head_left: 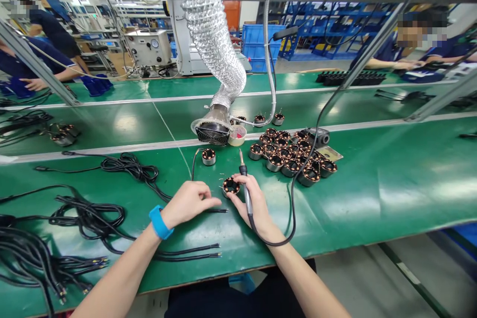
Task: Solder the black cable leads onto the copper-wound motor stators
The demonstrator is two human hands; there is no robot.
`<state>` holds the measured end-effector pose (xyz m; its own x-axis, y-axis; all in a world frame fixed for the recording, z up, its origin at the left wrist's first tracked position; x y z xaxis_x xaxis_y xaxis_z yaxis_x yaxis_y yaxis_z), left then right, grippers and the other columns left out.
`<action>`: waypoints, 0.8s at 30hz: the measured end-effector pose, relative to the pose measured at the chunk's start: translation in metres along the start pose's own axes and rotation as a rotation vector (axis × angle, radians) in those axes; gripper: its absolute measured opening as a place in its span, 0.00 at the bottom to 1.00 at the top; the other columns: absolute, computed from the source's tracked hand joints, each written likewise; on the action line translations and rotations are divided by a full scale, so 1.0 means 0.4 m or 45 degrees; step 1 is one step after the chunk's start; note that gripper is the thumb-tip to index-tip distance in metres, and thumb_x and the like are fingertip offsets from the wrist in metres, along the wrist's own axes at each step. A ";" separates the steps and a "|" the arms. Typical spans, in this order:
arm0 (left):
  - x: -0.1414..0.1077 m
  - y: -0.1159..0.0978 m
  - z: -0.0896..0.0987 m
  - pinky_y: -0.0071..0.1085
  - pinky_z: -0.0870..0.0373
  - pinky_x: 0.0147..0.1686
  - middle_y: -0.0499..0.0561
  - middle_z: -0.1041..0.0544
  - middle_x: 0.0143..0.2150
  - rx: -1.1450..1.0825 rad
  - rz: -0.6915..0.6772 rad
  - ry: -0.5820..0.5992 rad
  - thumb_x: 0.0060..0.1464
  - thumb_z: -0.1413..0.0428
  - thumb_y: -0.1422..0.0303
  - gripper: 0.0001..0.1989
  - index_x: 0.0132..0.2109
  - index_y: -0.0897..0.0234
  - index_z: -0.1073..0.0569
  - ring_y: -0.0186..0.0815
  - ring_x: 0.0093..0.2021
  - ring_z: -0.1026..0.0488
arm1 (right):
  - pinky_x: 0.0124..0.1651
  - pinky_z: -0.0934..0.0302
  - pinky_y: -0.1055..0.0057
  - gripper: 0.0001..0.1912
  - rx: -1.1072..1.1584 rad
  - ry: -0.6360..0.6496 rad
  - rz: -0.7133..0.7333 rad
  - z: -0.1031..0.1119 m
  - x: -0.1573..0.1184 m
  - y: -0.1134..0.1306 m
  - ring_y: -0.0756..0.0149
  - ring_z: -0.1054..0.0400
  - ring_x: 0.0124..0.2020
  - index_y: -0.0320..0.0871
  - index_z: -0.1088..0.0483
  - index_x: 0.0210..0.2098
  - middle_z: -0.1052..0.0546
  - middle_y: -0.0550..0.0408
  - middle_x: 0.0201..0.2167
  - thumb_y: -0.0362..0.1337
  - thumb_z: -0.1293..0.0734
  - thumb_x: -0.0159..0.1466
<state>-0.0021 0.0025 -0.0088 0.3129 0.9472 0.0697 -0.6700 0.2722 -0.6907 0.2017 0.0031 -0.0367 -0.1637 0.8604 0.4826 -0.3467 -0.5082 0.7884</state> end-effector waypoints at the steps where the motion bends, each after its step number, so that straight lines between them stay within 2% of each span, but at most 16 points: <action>1: -0.002 -0.004 -0.013 0.28 0.45 0.29 0.47 0.31 0.27 0.085 -0.093 0.068 0.53 0.37 0.55 0.17 0.28 0.65 0.25 0.30 0.27 0.37 | 0.57 0.37 0.61 0.18 -0.012 -0.026 -0.014 0.003 0.001 -0.004 0.60 0.32 0.52 0.49 0.35 0.49 0.30 0.52 0.49 0.30 0.31 0.62; 3: -0.005 -0.011 -0.037 0.28 0.42 0.32 0.48 0.27 0.35 0.178 -0.222 0.157 0.55 0.37 0.59 0.11 0.33 0.63 0.23 0.32 0.31 0.33 | 0.57 0.37 0.61 0.18 -0.041 -0.062 -0.043 0.008 0.002 -0.011 0.59 0.32 0.52 0.49 0.36 0.49 0.29 0.52 0.49 0.31 0.31 0.62; 5: -0.005 -0.015 -0.046 0.28 0.40 0.35 0.49 0.26 0.36 0.162 -0.274 0.208 0.58 0.40 0.62 0.09 0.33 0.63 0.24 0.33 0.33 0.32 | 0.56 0.36 0.60 0.18 -0.077 -0.069 -0.064 0.012 0.003 -0.014 0.59 0.32 0.51 0.48 0.36 0.49 0.29 0.51 0.48 0.32 0.30 0.61; 7: -0.002 -0.015 -0.035 0.28 0.40 0.33 0.48 0.27 0.32 0.028 -0.224 0.259 0.60 0.43 0.62 0.11 0.33 0.64 0.25 0.33 0.31 0.33 | 0.55 0.36 0.60 0.18 -0.106 -0.060 -0.071 0.014 0.004 -0.012 0.59 0.31 0.50 0.48 0.36 0.49 0.29 0.52 0.48 0.33 0.30 0.61; 9: 0.001 -0.010 -0.009 0.28 0.40 0.31 0.47 0.27 0.28 -0.238 -0.089 0.280 0.60 0.43 0.61 0.11 0.34 0.64 0.26 0.32 0.29 0.33 | 0.54 0.35 0.61 0.18 -0.121 -0.048 -0.066 0.013 0.008 -0.007 0.59 0.31 0.49 0.48 0.36 0.49 0.29 0.52 0.47 0.33 0.30 0.61; 12: 0.007 0.000 0.033 0.27 0.37 0.32 0.48 0.26 0.29 -0.655 0.070 0.187 0.59 0.43 0.60 0.13 0.42 0.66 0.25 0.32 0.30 0.31 | 0.53 0.34 0.62 0.19 -0.131 -0.010 -0.045 0.001 0.018 0.004 0.59 0.31 0.48 0.48 0.35 0.49 0.29 0.53 0.46 0.31 0.30 0.60; 14: 0.011 0.005 0.049 0.28 0.37 0.33 0.48 0.26 0.29 -0.792 0.100 0.072 0.58 0.42 0.59 0.16 0.46 0.67 0.24 0.32 0.30 0.32 | 0.53 0.34 0.62 0.19 -0.110 0.038 -0.023 -0.014 0.026 0.015 0.60 0.30 0.47 0.48 0.35 0.50 0.29 0.53 0.46 0.31 0.30 0.60; 16: 0.013 0.009 0.053 0.28 0.39 0.32 0.47 0.28 0.27 -0.853 0.116 0.005 0.57 0.41 0.58 0.17 0.45 0.69 0.23 0.31 0.28 0.34 | 0.54 0.34 0.62 0.21 -0.059 0.073 0.006 -0.031 0.034 0.031 0.60 0.30 0.49 0.48 0.35 0.51 0.29 0.52 0.47 0.31 0.30 0.60; 19: 0.015 0.008 0.047 0.28 0.40 0.32 0.46 0.29 0.24 -0.891 0.130 -0.005 0.57 0.41 0.58 0.17 0.42 0.69 0.23 0.30 0.26 0.35 | 0.55 0.34 0.61 0.19 0.052 0.018 0.030 -0.055 0.045 0.060 0.60 0.30 0.51 0.48 0.35 0.51 0.28 0.51 0.50 0.33 0.30 0.61; 21: 0.014 0.004 0.044 0.28 0.39 0.32 0.47 0.28 0.24 -0.907 0.121 0.007 0.57 0.41 0.58 0.16 0.41 0.69 0.23 0.31 0.26 0.35 | 0.53 0.33 0.62 0.15 0.177 -0.053 0.002 -0.070 0.051 0.077 0.62 0.28 0.48 0.48 0.34 0.49 0.27 0.51 0.48 0.33 0.32 0.63; 24: 0.013 0.001 0.043 0.28 0.39 0.33 0.47 0.28 0.25 -0.955 0.102 0.005 0.56 0.40 0.59 0.15 0.39 0.69 0.24 0.31 0.28 0.34 | 0.45 0.30 0.66 0.11 0.364 -0.159 -0.096 -0.094 0.056 0.089 0.66 0.26 0.38 0.47 0.34 0.47 0.26 0.54 0.39 0.35 0.33 0.65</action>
<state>-0.0122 0.0106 0.0037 0.2860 0.9582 -0.0030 -0.0529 0.0127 -0.9985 0.1508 0.0057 -0.0124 -0.0264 0.8936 0.4481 -0.0775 -0.4488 0.8903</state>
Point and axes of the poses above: each hand's wrist, its own x-axis towards the middle knuckle, its own z-axis out of the back of the hand, y = z × x, the point moved 2 cm from there along x, towards the middle knuckle
